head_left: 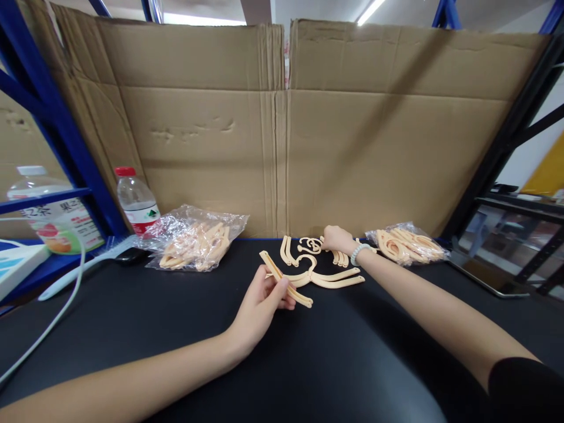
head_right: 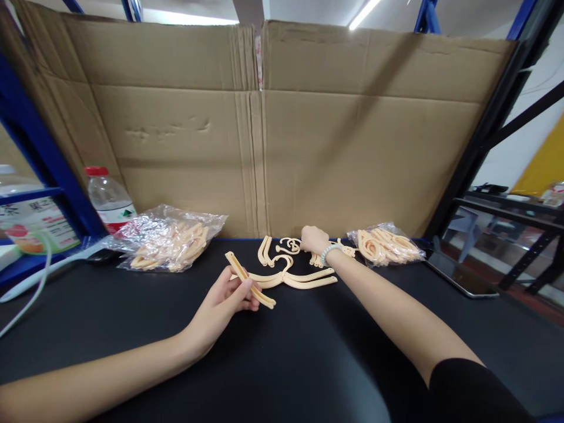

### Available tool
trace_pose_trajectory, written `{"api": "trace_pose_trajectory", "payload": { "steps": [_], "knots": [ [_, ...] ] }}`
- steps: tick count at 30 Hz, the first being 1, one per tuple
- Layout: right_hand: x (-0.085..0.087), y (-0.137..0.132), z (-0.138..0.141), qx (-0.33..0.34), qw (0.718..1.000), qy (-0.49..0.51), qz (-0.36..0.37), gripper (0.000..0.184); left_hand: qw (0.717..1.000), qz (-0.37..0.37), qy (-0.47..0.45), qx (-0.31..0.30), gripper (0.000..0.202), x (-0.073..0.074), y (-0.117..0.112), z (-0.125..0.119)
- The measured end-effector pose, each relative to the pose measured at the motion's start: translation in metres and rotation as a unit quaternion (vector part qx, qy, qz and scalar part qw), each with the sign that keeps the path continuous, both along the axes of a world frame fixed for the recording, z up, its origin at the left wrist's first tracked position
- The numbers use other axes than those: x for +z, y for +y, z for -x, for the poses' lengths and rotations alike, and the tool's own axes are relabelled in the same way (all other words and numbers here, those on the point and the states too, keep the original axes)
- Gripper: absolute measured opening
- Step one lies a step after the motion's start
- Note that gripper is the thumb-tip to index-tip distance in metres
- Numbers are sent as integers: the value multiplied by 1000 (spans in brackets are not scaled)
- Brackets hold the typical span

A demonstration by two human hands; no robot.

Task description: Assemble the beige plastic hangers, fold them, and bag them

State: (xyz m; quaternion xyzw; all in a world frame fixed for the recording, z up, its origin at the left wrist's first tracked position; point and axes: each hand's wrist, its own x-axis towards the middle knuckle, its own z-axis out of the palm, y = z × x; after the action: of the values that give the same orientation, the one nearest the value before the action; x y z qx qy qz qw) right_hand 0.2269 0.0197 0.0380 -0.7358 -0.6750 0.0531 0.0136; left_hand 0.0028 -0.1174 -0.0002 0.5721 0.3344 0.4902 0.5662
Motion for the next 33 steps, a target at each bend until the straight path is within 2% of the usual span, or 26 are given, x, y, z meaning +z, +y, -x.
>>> {"api": "trace_pose_trajectory", "payload": {
  "steps": [4, 7, 11, 13, 19, 21, 23, 27, 30, 33],
  "knots": [
    [-1, 0, 3, -9, 997, 58, -40, 29, 1000, 13, -9, 0, 42, -1, -1, 0],
    [4, -6, 1, 5, 987, 124, -105, 22, 1000, 21, -15, -3, 43, 0, -3, 0],
    [7, -22, -5, 37, 947, 234, -217, 5, 1000, 21, -13, -6, 40, 1, -4, 0],
    [5, -38, -7, 62, 921, 303, -237, 3, 1000, 15, -7, -11, 41, 0, -3, 0],
    [-14, -107, -5, 143, 842, 491, -172, 22, 997, -13, 57, -47, 37, -4, 0, -3],
    [-20, -126, 0, 157, 785, 588, -115, 25, 996, -15, 66, -58, 29, -3, -1, -6],
    [-25, -139, 6, 161, 744, 642, -93, 24, 995, -29, 68, -60, 23, -2, -2, -10],
    [-32, -146, 18, 184, 705, 676, -108, 15, 996, -44, 57, -47, 19, 1, -3, -12],
    [-37, -144, 22, 202, 683, 697, -82, 10, 998, -28, 48, -40, 19, 3, -3, -13],
    [-43, -142, 21, 190, 663, 722, -44, 10, 998, -16, 38, -48, 19, 4, -2, -13]
  ]
}}
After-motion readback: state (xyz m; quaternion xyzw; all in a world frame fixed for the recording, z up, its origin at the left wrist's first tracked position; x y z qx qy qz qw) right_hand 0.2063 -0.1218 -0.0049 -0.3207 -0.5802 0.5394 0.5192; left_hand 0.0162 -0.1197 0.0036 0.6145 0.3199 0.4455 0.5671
